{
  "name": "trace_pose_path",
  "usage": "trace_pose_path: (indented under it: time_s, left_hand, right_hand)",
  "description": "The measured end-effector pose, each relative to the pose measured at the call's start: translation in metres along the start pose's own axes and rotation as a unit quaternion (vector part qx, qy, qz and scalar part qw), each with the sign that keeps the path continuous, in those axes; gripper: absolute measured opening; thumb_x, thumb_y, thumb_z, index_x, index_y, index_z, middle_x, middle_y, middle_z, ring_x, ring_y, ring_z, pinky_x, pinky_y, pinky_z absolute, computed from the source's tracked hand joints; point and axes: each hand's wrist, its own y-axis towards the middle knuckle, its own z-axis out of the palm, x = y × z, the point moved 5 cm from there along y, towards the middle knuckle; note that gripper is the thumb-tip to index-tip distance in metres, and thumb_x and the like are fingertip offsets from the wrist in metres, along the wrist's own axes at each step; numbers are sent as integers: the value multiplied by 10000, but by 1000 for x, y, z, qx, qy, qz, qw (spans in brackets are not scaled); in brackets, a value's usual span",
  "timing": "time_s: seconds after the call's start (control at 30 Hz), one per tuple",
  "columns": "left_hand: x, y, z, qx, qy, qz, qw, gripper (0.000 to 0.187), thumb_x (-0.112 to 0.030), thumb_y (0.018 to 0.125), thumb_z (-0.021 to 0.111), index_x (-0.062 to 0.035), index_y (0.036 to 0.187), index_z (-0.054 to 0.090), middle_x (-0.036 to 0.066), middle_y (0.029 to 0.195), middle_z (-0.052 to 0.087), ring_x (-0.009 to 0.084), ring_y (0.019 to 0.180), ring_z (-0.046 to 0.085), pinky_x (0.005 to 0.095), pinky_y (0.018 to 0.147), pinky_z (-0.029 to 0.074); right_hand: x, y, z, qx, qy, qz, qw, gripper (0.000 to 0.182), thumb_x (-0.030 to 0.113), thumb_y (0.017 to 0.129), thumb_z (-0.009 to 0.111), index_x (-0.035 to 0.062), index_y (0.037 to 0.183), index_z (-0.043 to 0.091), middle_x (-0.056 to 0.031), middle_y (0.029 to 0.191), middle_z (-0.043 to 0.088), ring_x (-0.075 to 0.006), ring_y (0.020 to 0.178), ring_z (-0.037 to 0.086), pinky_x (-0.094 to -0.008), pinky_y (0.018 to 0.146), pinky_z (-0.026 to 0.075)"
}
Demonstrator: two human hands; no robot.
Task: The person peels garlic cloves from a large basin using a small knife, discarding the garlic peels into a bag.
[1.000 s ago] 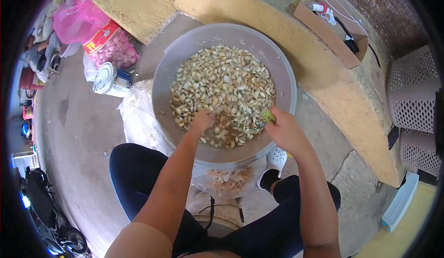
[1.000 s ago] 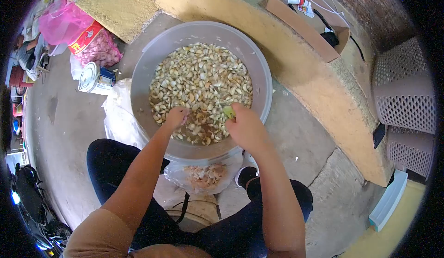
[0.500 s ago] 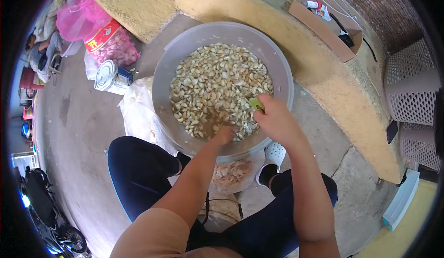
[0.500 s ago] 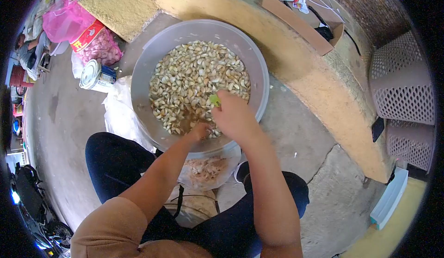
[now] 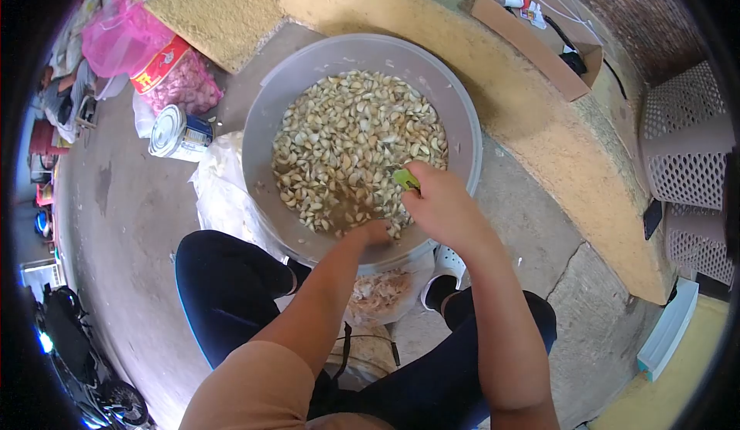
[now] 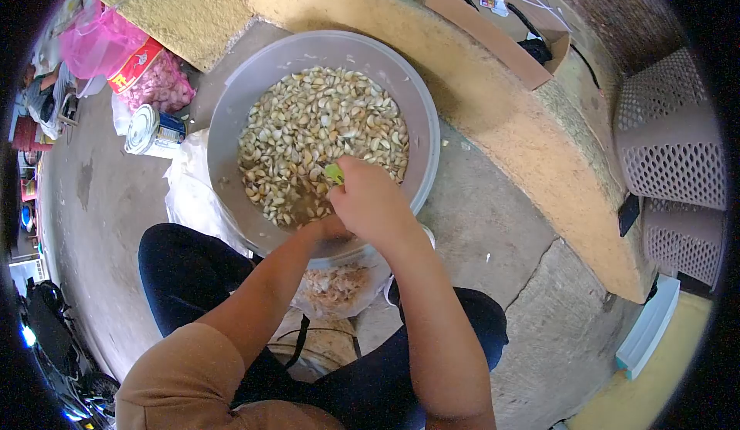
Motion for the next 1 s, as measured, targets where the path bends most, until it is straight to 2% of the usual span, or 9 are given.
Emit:
trace_pose_path:
  time_s: [0.17, 0.27, 0.37, 0.47, 0.57, 0.6, 0.67, 0.87, 1.0]
  left_hand:
    - [-102, -55, -61, 76, 106, -87, 988, 399, -194, 689, 605, -33, 1048, 541, 158, 843, 608, 229, 807, 582, 338, 689, 469]
    - [-143, -92, -92, 42, -212, -191, 958, 345, -129, 739, 565, -20, 1063, 518, 119, 815, 592, 189, 762, 577, 322, 600, 484]
    - [-183, -115, -121, 23, -419, -169, 892, 317, -47, 752, 525, -45, 1067, 491, 64, 825, 567, 130, 703, 553, 275, 506, 468]
    - [-232, -122, -163, 41, -540, -125, 831, 179, -133, 815, 485, -57, 976, 476, 53, 827, 533, 146, 693, 547, 258, 487, 462]
    - [-282, -135, -211, 37, -547, -45, 835, 144, -160, 823, 460, -72, 935, 477, 43, 817, 521, 117, 648, 511, 223, 439, 417]
    - [-298, -142, -225, 39, -573, -37, 818, 153, -168, 821, 457, -72, 940, 475, 43, 815, 520, 114, 630, 498, 216, 424, 399]
    - [-328, -163, -248, 43, -626, -22, 778, 173, -182, 817, 452, -73, 950, 471, 44, 812, 518, 109, 595, 474, 204, 394, 364]
    - [-374, -220, -275, 0, -663, 31, 748, 167, -195, 809, 450, -76, 924, 478, 44, 769, 510, 101, 541, 442, 197, 367, 317]
    - [-377, -225, -274, -76, -573, 36, 815, 148, -200, 813, 450, -93, 913, 475, 38, 702, 503, 97, 501, 426, 196, 366, 316]
  right_hand:
    - [-3, -2, 3, -15, 31, -6, 999, 227, 95, 728, 493, -2, 932, 507, -216, 743, 558, -342, 694, 557, -386, 605, 417]
    - [-7, -2, 3, -21, 16, -14, 1000, 222, 98, 727, 495, -3, 924, 510, -210, 726, 558, -327, 676, 561, -378, 594, 418]
    - [-9, -4, 0, -8, 8, 5, 1000, 225, 113, 718, 505, -23, 897, 508, -231, 754, 562, -361, 735, 556, -408, 645, 422]
    - [-13, -4, -4, -21, 7, 25, 999, 236, 128, 713, 515, -26, 892, 509, -245, 785, 565, -383, 769, 553, -421, 673, 426]
    - [-17, -3, -8, -52, 47, 49, 996, 271, 161, 727, 527, -17, 932, 511, -232, 795, 572, -375, 753, 561, -406, 664, 430]
    - [-18, -2, -10, -64, 65, 59, 994, 287, 175, 734, 532, -13, 950, 512, -225, 797, 576, -370, 745, 564, -399, 660, 431]
    - [-9, -1, -11, -65, 110, 30, 991, 336, 219, 746, 563, -7, 990, 512, -180, 790, 589, -302, 681, 576, -361, 602, 438]
    - [43, -6, -4, -4, 304, -19, 953, 395, 265, 737, 654, 16, 1017, 527, -53, 736, 571, -86, 532, 505, -225, 443, 394]
    - [50, 0, 1, 19, 279, -9, 960, 254, 128, 772, 629, 20, 980, 531, 0, 675, 535, -55, 498, 468, -186, 406, 358]
